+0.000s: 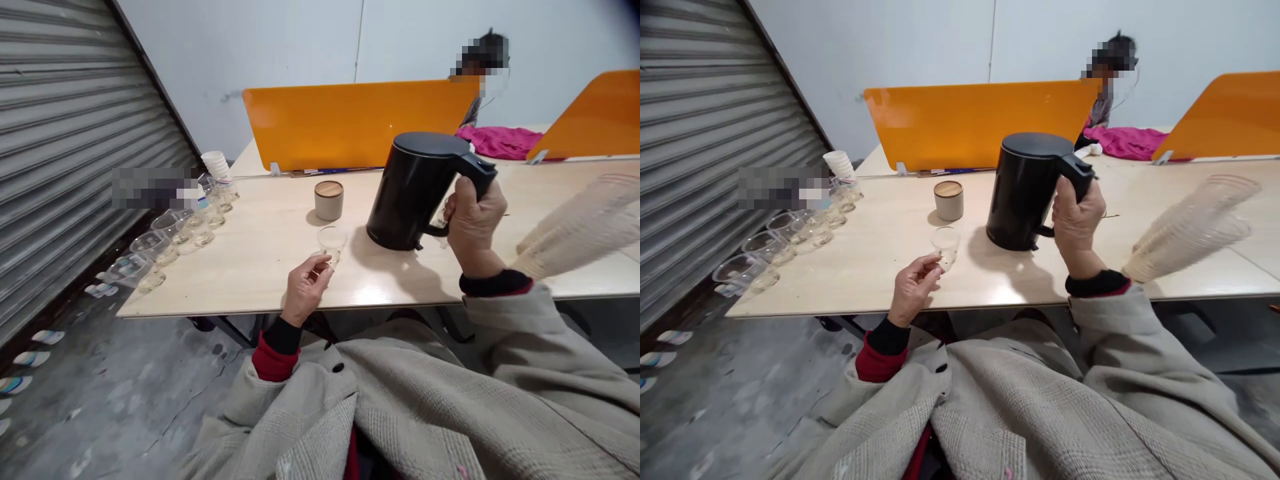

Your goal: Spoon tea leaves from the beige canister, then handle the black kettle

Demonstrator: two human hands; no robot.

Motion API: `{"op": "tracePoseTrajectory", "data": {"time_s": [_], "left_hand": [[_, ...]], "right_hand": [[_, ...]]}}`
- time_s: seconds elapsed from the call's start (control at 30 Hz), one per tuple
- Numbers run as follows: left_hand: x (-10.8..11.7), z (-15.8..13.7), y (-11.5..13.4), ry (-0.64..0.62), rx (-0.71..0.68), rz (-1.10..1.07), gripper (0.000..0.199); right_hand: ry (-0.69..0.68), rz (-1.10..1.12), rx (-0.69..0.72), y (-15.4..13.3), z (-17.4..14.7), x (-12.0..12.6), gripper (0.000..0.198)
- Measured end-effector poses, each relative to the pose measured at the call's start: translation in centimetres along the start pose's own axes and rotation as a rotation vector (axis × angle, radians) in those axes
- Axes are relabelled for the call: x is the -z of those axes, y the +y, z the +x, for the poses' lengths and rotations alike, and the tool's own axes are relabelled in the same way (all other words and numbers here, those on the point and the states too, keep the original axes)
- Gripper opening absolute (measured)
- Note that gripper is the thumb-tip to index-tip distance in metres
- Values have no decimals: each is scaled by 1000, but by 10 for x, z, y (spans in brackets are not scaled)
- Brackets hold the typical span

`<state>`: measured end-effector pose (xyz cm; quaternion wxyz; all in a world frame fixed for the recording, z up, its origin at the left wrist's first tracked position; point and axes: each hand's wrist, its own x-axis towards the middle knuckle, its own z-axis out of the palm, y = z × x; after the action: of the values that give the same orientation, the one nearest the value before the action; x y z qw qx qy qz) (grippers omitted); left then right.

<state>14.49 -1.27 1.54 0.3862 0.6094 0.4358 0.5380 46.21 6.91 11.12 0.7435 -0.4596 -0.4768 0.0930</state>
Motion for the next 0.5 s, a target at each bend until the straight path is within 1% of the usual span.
{"op": "tracePoseTrajectory", "data": {"time_s": [0.07, 0.17, 0.23, 0.3, 0.4, 0.43, 0.5], "left_hand": [[-6, -2, 3, -17, -40, 14, 32], [-24, -7, 9, -64, -126, 21, 33], [-41, -7, 16, -109, -196, 29, 44], [-59, -5, 22, -129, -228, 59, 63], [-83, 3, 30, -122, -195, 92, 89], [-89, 5, 32, -124, -178, 72, 93], [-98, 9, 37, -139, -159, 4, 94]], "right_hand": [[54, 38, -10, -16, -14, 13, 35], [21, 52, -32, -43, -28, 31, 28], [-22, 47, -35, -61, -32, 40, 28], [-65, 35, -40, -78, -34, 47, 28], [-140, -25, -21, -98, -36, 54, 29], [-170, -51, -14, -105, -36, 56, 29], [-222, -105, -5, -116, -36, 60, 31]]}}
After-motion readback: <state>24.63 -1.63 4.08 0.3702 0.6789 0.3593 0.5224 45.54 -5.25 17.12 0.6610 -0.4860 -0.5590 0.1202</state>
